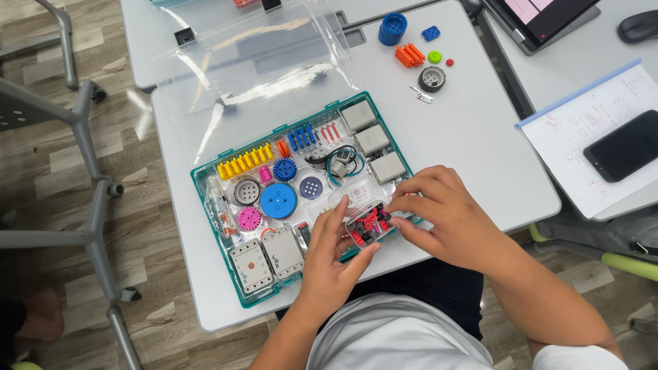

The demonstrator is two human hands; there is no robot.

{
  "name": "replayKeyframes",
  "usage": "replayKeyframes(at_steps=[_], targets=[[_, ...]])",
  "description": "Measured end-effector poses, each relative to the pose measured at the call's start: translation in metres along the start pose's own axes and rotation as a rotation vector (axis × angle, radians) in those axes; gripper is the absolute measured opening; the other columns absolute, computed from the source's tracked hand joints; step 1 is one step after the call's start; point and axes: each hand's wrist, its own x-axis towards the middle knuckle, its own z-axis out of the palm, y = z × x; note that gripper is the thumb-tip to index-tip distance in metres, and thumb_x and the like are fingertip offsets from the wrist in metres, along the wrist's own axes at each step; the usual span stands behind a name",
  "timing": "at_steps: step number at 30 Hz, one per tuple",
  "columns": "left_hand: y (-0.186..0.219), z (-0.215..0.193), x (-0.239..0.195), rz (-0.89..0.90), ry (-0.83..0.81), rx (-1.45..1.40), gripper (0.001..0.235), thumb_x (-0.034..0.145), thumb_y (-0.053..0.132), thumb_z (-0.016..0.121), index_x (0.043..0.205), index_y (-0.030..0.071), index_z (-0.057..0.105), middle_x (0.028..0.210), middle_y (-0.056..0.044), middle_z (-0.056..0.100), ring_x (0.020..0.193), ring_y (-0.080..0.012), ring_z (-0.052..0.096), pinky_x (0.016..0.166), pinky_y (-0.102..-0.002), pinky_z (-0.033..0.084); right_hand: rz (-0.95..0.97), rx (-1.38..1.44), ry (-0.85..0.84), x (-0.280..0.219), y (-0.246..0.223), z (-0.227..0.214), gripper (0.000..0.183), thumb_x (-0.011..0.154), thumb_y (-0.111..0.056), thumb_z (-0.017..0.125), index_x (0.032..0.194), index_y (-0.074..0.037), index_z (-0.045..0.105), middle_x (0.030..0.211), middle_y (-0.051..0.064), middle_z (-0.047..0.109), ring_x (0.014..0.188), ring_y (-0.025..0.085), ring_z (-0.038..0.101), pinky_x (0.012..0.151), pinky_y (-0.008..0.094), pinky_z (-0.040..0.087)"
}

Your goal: The person organizes small components from a robotics kit into a clear plastic storage box. They pick up orange cables, red gears, and metal rods from the table and place them into designated compartments within the kit case.

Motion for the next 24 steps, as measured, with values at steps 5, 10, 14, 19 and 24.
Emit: replayKeyframes(at_steps=[5,10,14,19,24], targets=[[0.003,0.001,0.002,0.020,-0.023,0.087,0.082,0.089,0.001,0.079,0.158,0.005,0.035,0.140,-0.013,0.050,0.120,-0.0200,0.065,0.098,-0.032,0.061,-0.045,-0.114,-0.018,0.009,-0.004,-0.005,0.022,0.076,-0.012,0.079,0.098,-0.012,0.074,0.104,0.002,0.068,0.103,0.023,0.060,0.087,0.040,0.045],[-0.002,0.001,-0.002,0.001,-0.035,0.028,0.081,0.090,0.000,0.077,0.159,0.006,0.035,0.142,-0.014,0.049,0.122,-0.0208,0.064,0.100,-0.033,0.062,-0.152,-0.168,-0.078,0.014,-0.001,-0.009,0.023,0.076,-0.013,0.080,0.098,-0.012,0.074,0.102,0.001,0.069,0.101,0.023,0.060,0.082,0.039,0.044],[-0.007,0.002,-0.002,-0.017,-0.043,0.039,0.082,0.089,-0.003,0.077,0.159,0.006,0.035,0.139,-0.014,0.049,0.122,-0.0207,0.063,0.101,-0.034,0.062,-0.160,-0.195,-0.122,0.019,0.000,-0.007,0.023,0.075,-0.014,0.081,0.096,-0.011,0.074,0.095,0.001,0.068,0.096,0.021,0.060,0.081,0.038,0.045],[-0.009,0.006,0.003,-0.056,-0.014,-0.050,0.081,0.088,-0.007,0.075,0.158,0.004,0.036,0.138,-0.014,0.048,0.119,-0.0202,0.062,0.100,-0.034,0.060,-0.219,-0.246,-0.133,0.023,0.001,-0.006,0.021,0.074,-0.015,0.079,0.093,-0.008,0.074,0.093,0.000,0.069,0.093,0.020,0.060,0.079,0.036,0.046],[-0.012,0.006,0.003,-0.074,-0.020,-0.064,0.080,0.088,-0.007,0.074,0.157,0.004,0.036,0.139,-0.013,0.046,0.123,-0.0204,0.062,0.102,-0.034,0.059,-0.272,-0.261,-0.142,0.022,0.005,-0.007,0.021,0.073,-0.014,0.076,0.092,-0.006,0.073,0.093,0.001,0.069,0.093,0.020,0.061,0.082,0.035,0.048]])
